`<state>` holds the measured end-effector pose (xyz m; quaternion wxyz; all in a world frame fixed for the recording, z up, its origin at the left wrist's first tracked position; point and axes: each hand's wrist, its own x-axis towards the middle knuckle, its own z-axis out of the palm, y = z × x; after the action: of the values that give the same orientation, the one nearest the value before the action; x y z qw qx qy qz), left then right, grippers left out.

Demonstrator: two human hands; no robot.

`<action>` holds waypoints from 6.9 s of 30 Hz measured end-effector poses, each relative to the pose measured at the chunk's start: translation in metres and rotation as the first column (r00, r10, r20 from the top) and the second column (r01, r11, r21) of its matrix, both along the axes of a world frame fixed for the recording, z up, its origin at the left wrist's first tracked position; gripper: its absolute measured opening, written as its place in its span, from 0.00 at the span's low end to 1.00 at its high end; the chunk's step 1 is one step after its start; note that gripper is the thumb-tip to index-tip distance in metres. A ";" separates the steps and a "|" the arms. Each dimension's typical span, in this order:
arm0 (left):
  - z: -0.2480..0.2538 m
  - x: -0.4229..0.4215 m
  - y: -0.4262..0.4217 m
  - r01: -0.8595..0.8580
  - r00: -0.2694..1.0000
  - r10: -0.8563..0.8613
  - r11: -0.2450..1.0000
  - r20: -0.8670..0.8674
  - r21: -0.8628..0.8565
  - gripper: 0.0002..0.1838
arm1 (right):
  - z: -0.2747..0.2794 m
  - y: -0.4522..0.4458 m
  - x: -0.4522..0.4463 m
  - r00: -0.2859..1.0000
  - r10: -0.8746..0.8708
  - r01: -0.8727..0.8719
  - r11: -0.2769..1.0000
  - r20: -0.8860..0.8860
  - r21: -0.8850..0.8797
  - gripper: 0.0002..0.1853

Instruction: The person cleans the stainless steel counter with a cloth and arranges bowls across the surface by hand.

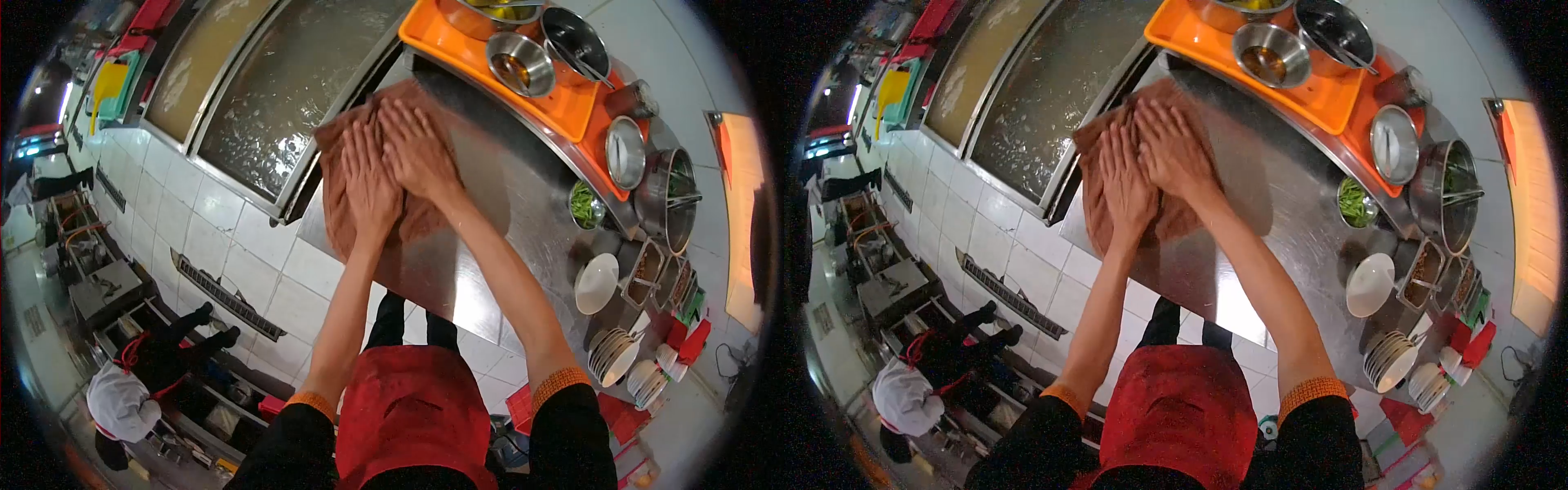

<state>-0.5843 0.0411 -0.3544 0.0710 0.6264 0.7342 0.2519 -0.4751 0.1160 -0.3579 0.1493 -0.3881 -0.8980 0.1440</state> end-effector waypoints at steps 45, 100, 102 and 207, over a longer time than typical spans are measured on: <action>-0.007 -0.026 0.037 -0.031 0.824 -0.069 0.986 0.563 0.166 0.25 | 0.018 -0.022 -0.017 0.666 -0.410 0.234 0.908 -0.623 -0.347 0.18; -0.011 -0.009 -0.122 0.014 0.975 0.008 0.995 -0.220 0.099 0.36 | 0.049 -0.331 0.183 0.446 -0.732 -0.150 0.507 -0.515 -0.849 0.06; 0.000 0.025 -0.150 0.002 0.995 -0.003 1.000 -0.096 -0.013 0.37 | 0.051 -0.343 0.191 0.392 -0.771 -0.154 0.484 -0.503 -0.862 0.05; 0.002 -0.023 -0.113 0.291 0.943 -0.303 0.951 -0.137 -0.100 0.35 | 0.141 -0.298 0.225 0.535 -0.592 -0.180 0.616 -0.602 -0.766 0.11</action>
<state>-0.6071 -0.0715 -0.3524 0.0770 0.7440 0.6438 0.1615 -0.2497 -0.1823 -0.2167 0.3883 -0.4148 -0.5109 0.6451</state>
